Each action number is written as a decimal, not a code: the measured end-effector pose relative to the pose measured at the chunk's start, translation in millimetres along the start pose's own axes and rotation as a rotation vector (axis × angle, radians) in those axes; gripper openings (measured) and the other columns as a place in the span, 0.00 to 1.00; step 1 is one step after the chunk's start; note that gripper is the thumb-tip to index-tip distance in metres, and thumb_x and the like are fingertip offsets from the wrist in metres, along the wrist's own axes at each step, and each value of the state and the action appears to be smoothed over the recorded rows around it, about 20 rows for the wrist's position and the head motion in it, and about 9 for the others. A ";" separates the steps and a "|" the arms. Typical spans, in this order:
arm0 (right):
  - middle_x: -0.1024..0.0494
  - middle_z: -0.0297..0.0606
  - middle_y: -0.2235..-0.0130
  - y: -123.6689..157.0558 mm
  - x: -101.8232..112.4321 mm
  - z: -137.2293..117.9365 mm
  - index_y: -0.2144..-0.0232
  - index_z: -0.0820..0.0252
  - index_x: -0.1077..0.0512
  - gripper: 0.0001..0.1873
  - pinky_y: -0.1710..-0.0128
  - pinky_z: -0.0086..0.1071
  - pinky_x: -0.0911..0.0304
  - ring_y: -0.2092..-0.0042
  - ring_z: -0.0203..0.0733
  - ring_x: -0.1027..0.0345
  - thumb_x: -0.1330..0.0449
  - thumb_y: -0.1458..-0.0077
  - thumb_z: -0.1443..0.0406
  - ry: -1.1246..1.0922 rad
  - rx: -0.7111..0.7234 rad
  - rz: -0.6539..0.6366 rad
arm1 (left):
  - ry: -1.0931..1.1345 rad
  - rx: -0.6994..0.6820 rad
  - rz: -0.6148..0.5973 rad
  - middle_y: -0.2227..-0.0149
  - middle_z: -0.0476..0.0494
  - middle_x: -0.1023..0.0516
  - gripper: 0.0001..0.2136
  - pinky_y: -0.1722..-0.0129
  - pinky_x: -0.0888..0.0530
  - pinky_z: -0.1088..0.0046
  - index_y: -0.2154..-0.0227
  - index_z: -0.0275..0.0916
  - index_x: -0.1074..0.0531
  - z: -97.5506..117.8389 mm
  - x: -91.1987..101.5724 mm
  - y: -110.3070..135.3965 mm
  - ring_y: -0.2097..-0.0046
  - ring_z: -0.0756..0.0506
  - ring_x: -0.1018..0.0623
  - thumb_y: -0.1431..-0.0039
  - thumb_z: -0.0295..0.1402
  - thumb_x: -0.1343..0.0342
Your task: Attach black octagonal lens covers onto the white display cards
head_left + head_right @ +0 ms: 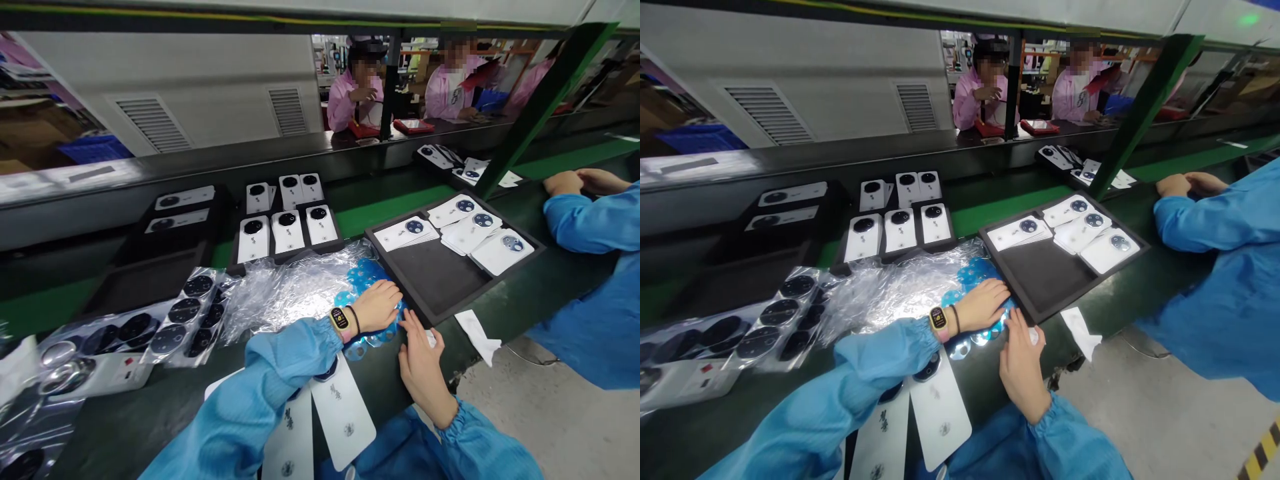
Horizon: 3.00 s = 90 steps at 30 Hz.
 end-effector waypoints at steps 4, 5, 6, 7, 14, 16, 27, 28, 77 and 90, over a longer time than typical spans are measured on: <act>0.23 0.48 0.50 -5.7 7.3 13.1 0.54 0.60 0.38 0.23 0.57 0.37 0.46 0.50 0.43 0.29 0.58 0.51 0.77 -0.057 -0.035 -0.001 | -0.021 -0.014 -0.003 0.56 0.36 0.25 0.15 0.45 0.33 0.59 0.57 0.34 0.29 4.1 -1.9 5.2 0.50 0.40 0.27 0.40 0.40 0.47; 0.23 0.48 0.50 -7.1 8.4 14.6 0.54 0.59 0.38 0.23 0.58 0.37 0.46 0.50 0.43 0.29 0.58 0.51 0.77 -0.066 -0.034 -0.006 | -0.028 -0.014 -0.001 0.55 0.36 0.25 0.18 0.44 0.34 0.58 0.55 0.33 0.30 5.4 -2.6 6.8 0.50 0.40 0.27 0.41 0.42 0.47; 0.23 0.47 0.50 -8.4 9.2 15.6 0.55 0.59 0.37 0.22 0.58 0.37 0.46 0.50 0.43 0.28 0.58 0.50 0.77 -0.071 -0.033 -0.011 | -0.034 -0.013 0.000 0.54 0.35 0.26 0.20 0.43 0.35 0.56 0.54 0.33 0.31 6.8 -3.5 8.2 0.49 0.39 0.27 0.41 0.44 0.46; 0.24 0.47 0.49 -9.5 9.6 16.2 0.55 0.59 0.36 0.22 0.58 0.37 0.46 0.50 0.43 0.29 0.57 0.50 0.77 -0.073 -0.033 -0.015 | -0.041 -0.013 0.001 0.54 0.35 0.26 0.21 0.43 0.35 0.55 0.52 0.32 0.32 8.0 -4.5 9.3 0.48 0.39 0.28 0.41 0.45 0.47; 0.23 0.48 0.50 -10.2 8.1 12.1 0.58 0.60 0.32 0.21 0.58 0.38 0.43 0.50 0.44 0.28 0.57 0.50 0.78 -0.055 -0.024 -0.020 | -0.087 0.013 0.008 0.51 0.33 0.26 0.13 0.39 0.39 0.56 0.57 0.33 0.30 4.2 -6.9 15.8 0.43 0.39 0.31 0.38 0.38 0.49; 0.22 0.50 0.51 -8.4 8.3 9.6 0.57 0.62 0.32 0.20 0.59 0.39 0.41 0.50 0.46 0.28 0.57 0.47 0.76 -0.048 -0.019 -0.012 | -0.100 0.046 0.015 0.48 0.32 0.27 0.13 0.39 0.40 0.55 0.57 0.33 0.30 -2.0 -4.9 20.1 0.41 0.38 0.32 0.38 0.37 0.49; 0.30 0.55 0.44 -8.4 -23.5 -10.7 0.41 0.66 0.40 0.27 0.50 0.47 0.34 0.42 0.53 0.36 0.56 0.36 0.56 -0.146 0.092 -0.047 | -0.029 0.232 0.034 0.48 0.35 0.26 0.12 0.39 0.38 0.56 0.52 0.34 0.31 -35.3 6.2 42.6 0.40 0.39 0.32 0.36 0.32 0.51; 0.33 0.57 0.41 -8.0 -29.0 -13.0 0.39 0.67 0.44 0.31 0.49 0.49 0.35 0.40 0.55 0.39 0.56 0.36 0.52 -0.146 0.095 -0.061 | -0.010 0.245 0.038 0.47 0.35 0.27 0.13 0.39 0.39 0.56 0.51 0.35 0.32 -39.0 7.8 44.5 0.40 0.39 0.32 0.36 0.32 0.52; 0.26 0.44 0.46 -97.0 -53.6 6.7 0.52 0.62 0.27 0.31 0.38 0.47 0.47 0.39 0.46 0.39 0.54 0.60 0.72 -0.837 -0.177 -0.216 | 0.232 0.386 0.455 0.41 0.34 0.33 0.21 0.37 0.38 0.52 0.42 0.35 0.41 -50.5 26.9 90.5 0.36 0.40 0.37 0.37 0.30 0.59; 0.24 0.40 0.49 -146.8 -77.2 -72.8 0.59 0.60 0.26 0.14 0.42 0.48 0.40 0.45 0.44 0.32 0.44 0.46 0.75 -0.922 0.073 -0.489 | 0.142 0.658 0.754 0.43 0.36 0.36 0.29 0.39 0.37 0.50 0.40 0.40 0.50 -93.4 70.6 139.5 0.40 0.39 0.35 0.47 0.24 0.58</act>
Point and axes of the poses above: each hand's wrist, its own y-axis away from the middle knuckle, its own x-axis out of the back of the hand, z = x × y, the point moved 8 cm from there along -y, towards the middle knuckle
